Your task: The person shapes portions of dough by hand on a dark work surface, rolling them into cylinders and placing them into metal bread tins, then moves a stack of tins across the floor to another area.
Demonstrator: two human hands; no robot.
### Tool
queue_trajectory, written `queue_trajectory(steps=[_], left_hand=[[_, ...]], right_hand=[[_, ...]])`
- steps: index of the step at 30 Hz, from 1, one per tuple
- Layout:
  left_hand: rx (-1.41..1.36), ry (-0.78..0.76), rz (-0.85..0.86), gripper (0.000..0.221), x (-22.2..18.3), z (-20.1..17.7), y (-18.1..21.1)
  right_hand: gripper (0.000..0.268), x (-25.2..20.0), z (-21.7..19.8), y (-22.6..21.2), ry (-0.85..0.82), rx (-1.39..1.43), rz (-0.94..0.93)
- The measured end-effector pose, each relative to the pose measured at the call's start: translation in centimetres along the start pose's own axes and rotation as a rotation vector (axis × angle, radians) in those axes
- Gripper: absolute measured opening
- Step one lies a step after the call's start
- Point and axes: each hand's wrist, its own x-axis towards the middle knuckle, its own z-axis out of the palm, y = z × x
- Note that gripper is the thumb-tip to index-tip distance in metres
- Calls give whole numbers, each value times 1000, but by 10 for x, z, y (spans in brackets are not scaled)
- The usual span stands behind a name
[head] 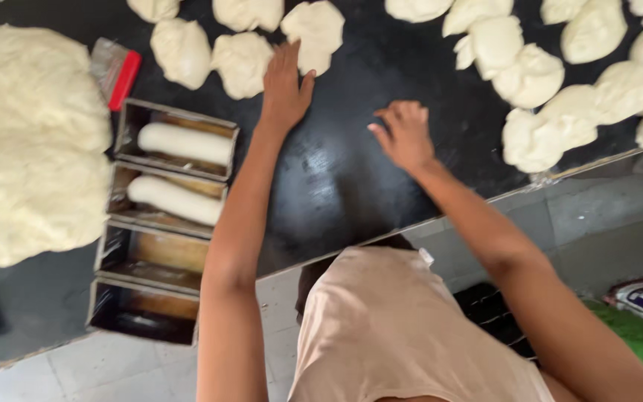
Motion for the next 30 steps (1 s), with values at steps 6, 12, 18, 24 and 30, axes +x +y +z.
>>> queue_trajectory(steps=[6, 12, 18, 24, 30], left_hand=[[310, -199, -61, 71, 123, 96, -36], [261, -234, -113, 31, 60, 39, 33], [194, -218, -119, 48, -124, -17, 118], [-715, 511, -936, 47, -166, 24, 155], [-848, 1038, -943, 41, -110, 33, 182]], right_hand=[[32, 1, 14, 18, 33, 9, -5], [33, -9, 14, 26, -8, 69, -20], [46, 25, 2, 17, 45, 488, -6], [48, 148, 47, -30, -281, 154, -188], [45, 62, 33, -74, -557, 897, -157]])
